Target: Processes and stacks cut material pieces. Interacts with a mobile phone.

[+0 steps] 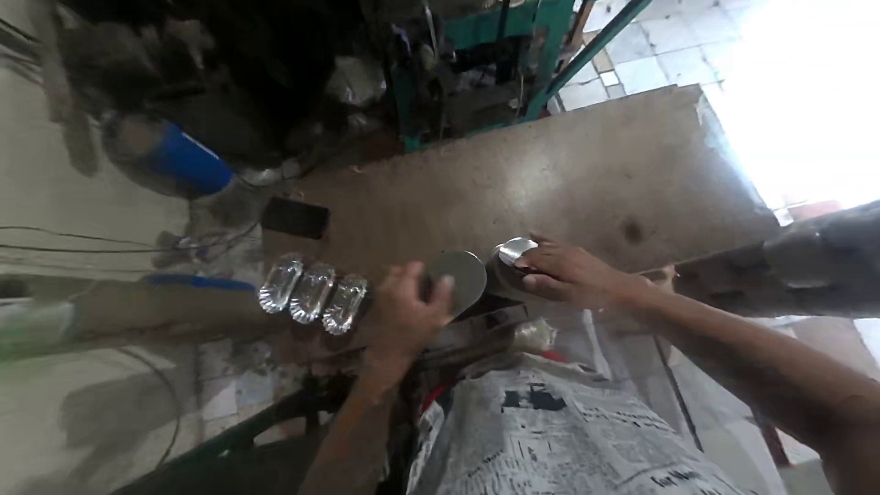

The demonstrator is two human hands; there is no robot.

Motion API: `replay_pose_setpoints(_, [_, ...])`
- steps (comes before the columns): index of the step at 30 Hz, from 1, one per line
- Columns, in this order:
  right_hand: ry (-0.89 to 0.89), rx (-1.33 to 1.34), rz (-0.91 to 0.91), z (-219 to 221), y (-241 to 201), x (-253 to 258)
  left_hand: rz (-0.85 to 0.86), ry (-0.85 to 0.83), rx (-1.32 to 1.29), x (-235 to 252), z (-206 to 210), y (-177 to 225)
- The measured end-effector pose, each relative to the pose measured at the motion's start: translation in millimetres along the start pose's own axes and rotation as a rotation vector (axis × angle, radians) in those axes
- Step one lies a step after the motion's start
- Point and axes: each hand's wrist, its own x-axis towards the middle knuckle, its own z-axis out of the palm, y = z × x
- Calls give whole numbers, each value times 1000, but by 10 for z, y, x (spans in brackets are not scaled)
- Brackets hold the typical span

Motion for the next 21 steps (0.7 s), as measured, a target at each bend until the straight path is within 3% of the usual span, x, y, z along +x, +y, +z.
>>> replay_pose_setpoints(3, [-19, 59, -49, -40, 64, 9, -110, -622, 245, 333, 240, 407])
replay_pose_setpoints(5, [-35, 97, -60, -63, 81, 4, -42, -785, 138, 525, 232, 245])
replay_pose_setpoints(7, [-36, 132, -66, -74, 76, -8, 34, -916, -145, 637, 123, 53])
replay_pose_setpoints(12, [94, 116, -109, 11, 148, -30, 35, -1074, -317, 815, 67, -53])
replay_pose_setpoints(16, [43, -74, -63, 93, 69, -25, 66, -1031, -303, 791, 33, -28])
replay_pose_setpoints(19, [139, -194, -56, 148, -57, -58, 118, -1037, -268, 784, 48, -37])
replay_pose_setpoints(21, [189, -255, 62, -70, -373, -61, 166, -1020, -275, 801, 30, -49])
